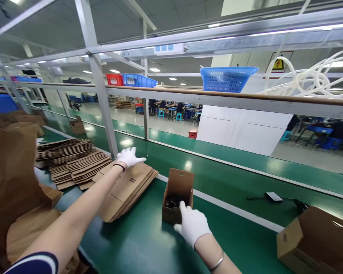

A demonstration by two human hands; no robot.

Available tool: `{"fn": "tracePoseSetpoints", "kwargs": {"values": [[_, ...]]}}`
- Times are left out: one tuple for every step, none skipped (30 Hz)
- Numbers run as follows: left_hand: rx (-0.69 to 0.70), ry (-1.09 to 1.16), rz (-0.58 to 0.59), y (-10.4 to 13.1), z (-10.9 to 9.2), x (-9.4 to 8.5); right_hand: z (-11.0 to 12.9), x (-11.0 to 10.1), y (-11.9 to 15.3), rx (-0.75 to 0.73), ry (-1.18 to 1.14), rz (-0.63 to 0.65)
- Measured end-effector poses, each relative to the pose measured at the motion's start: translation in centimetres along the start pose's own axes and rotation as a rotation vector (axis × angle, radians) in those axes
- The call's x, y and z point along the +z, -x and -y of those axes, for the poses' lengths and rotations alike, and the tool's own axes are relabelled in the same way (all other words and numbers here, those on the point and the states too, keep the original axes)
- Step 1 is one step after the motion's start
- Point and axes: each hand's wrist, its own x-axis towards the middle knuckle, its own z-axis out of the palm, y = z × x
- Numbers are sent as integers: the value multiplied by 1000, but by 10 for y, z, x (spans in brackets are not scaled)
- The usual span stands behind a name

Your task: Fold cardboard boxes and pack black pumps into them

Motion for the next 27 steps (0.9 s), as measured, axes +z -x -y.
{"fn": "tracePoseSetpoints", "kwargs": {"values": [[-122, 0, -11, -5, 17, 0, -5, 13, -3, 32, -20, 6], [-213, 4, -14, -8, 30, 2, -11, 24, -11, 54, -47, -6], [-274, 14, -12, -10, 39, 7, -17, 32, -23, 62, -73, -40], [-309, 25, -12, -13, 44, 13, -23, 37, -37, 66, -97, -84], [-327, 35, -18, -15, 46, 18, -30, 38, -54, 72, -115, -126], [-336, 42, -31, -17, 45, 21, -38, 35, -72, 83, -126, -159], [-341, 44, -51, -19, 44, 22, -46, 30, -89, 106, -131, -181], [-342, 43, -76, -21, 42, 20, -53, 24, -105, 135, -135, -197], [-342, 40, -105, -22, 41, 15, -59, 17, -120, 167, -140, -215], [-340, 37, -137, -23, 39, 8, -62, 10, -132, 200, -146, -237], [-338, 35, -169, -23, 37, -1, -62, 4, -142, 235, -149, -261], [-335, 34, -198, -23, 34, -10, -57, -1, -150, 269, -140, -290], [-332, 29, -222, -22, 31, -20, -49, -5, -154, 295, -144, -327], [-325, 29, -246, -20, 25, -28, -36, -7, -156, 294, -185, -372], [-305, 48, -275, -17, 17, -35, -21, -8, -156, 256, -279, -422], [-269, 112, -300, -13, 7, -39, -6, -9, -153, 182, -426, -466], [-217, 212, -314, -9, -4, -41, 9, -10, -148, 95, -604, -503], [-153, 335, -311, -3, -15, -41, 20, -10, -142, 28, -781, -529], [-83, 461, -287, 5, -27, -39, 28, -10, -135, 2, -926, -544], [-13, 573, -241, 14, -37, -35, 30, -11, -128, 17, -1015, -548], [53, 651, -175, 24, -46, -30, 28, -11, -121, 57, -1058, -541], [115, 691, -105, 35, -53, -24, 21, -11, -113, 94, -1071, -523], [178, 732, -32, 47, -59, -16, 12, -10, -105, 112, -1074, -494], [247, 819, 54, 58, -63, -8, 2, -9, -97, 102, -1079, -462], [320, 948, 149, 69, -66, 0, -8, -8, -89, 76, -1088, -436], [389, 1106, 248, 78, -69, 8, -17, -6, -80, 44, -1100, -421], [445, 1267, 338, 85, -71, 15, -23, -5, -72, 8, -1109, -427]]}}
